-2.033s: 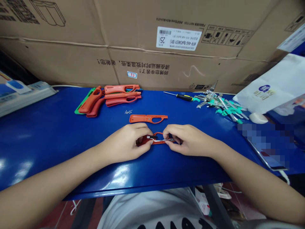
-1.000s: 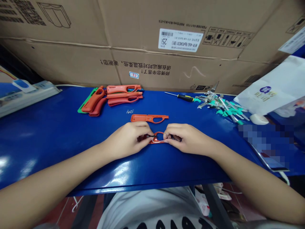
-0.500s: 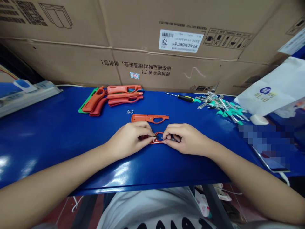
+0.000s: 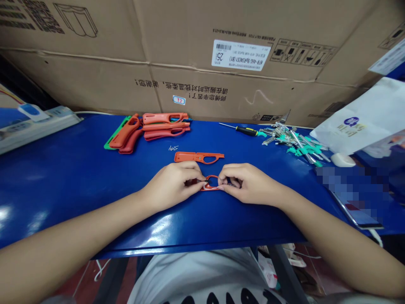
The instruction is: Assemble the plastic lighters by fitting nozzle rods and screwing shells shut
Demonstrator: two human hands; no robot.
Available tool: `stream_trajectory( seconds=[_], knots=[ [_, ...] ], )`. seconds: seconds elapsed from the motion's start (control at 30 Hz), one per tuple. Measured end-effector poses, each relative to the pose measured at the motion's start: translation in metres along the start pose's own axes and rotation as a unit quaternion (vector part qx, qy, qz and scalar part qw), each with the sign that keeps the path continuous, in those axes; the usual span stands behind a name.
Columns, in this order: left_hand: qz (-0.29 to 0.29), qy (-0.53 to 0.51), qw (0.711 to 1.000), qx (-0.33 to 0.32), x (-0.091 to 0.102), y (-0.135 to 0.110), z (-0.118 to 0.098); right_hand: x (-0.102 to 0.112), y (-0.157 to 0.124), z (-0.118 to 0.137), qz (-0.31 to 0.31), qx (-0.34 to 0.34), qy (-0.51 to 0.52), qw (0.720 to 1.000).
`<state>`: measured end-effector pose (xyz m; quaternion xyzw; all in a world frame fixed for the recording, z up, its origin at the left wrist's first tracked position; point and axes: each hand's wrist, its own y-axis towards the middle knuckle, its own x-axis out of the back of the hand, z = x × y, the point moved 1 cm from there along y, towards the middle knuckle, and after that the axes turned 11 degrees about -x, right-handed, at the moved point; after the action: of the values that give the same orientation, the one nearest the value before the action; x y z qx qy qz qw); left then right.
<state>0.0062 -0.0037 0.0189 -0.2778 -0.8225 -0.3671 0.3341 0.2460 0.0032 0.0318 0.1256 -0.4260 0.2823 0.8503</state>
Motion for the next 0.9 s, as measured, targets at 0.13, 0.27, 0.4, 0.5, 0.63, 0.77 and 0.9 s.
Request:
stream_trajectory(
  seconds=[0.13,0.27,0.4,0.5,0.63,0.77,0.9],
  knots=[
    [-0.003,0.004,1.0,-0.004,-0.001,0.0,0.001,0.001,0.0,0.001,-0.004,-0.007,0.001,1.0],
    [-0.004,0.006,1.0,-0.001,-0.002,-0.001,0.001,0.0,0.002,0.0,-0.001,-0.01,0.018,1.0],
    [-0.01,0.005,1.0,-0.005,-0.004,-0.001,0.0,-0.001,0.004,-0.003,0.016,-0.044,0.05,0.998],
    [-0.013,0.004,1.0,-0.005,-0.005,-0.001,0.0,-0.003,0.004,-0.004,0.024,-0.044,0.057,0.997],
    [-0.019,-0.002,1.0,-0.013,-0.005,0.0,0.002,-0.005,0.004,-0.003,-0.003,-0.011,0.042,0.999],
    [-0.039,-0.021,0.999,-0.022,-0.007,0.0,0.003,-0.009,0.005,-0.003,-0.053,0.008,-0.012,0.998],
    [-0.042,-0.02,0.999,-0.015,-0.009,0.0,0.003,-0.014,0.006,-0.001,-0.053,0.033,-0.018,0.998]
  ],
)
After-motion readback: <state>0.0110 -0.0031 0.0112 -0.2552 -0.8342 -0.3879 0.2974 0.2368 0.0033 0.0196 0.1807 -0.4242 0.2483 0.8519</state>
